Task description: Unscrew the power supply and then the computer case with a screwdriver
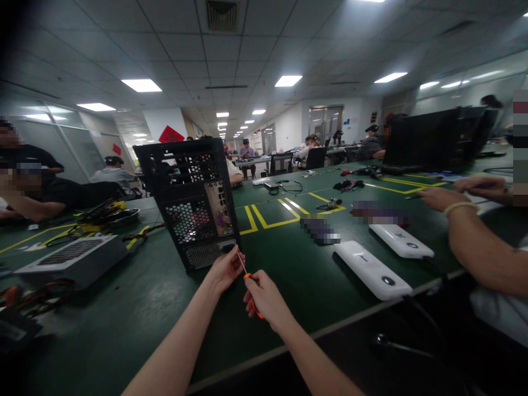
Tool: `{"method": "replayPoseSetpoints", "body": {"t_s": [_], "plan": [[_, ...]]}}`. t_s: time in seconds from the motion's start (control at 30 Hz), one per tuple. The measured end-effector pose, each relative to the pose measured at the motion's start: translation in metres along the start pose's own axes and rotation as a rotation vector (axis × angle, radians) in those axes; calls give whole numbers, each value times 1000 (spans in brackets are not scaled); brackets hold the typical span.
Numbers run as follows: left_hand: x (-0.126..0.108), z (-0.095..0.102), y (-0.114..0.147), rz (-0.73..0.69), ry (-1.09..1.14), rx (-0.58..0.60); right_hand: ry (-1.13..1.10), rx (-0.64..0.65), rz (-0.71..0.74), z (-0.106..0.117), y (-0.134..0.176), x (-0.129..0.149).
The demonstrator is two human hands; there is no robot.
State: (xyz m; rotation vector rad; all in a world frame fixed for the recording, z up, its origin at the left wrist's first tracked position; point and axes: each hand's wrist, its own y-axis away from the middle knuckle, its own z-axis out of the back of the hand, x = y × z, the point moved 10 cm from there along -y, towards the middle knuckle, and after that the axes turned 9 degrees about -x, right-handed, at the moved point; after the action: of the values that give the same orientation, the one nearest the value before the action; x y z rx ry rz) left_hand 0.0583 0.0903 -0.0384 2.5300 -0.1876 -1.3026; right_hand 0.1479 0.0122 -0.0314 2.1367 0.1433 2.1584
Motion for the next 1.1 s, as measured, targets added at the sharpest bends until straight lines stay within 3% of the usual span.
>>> {"method": "replayPoseSetpoints", "body": {"t_s": [0.2, 0.4, 1.1], "plan": [[0, 2, 4, -3, 22, 73, -79, -20, -66, 3, -1, -1], [-9, 18, 3, -70, -17, 5, -144, -22, -116, 0, 2, -1], [-17, 19, 3, -158, -140, -33, -185, -29, -151, -16, -7, 0]]}}
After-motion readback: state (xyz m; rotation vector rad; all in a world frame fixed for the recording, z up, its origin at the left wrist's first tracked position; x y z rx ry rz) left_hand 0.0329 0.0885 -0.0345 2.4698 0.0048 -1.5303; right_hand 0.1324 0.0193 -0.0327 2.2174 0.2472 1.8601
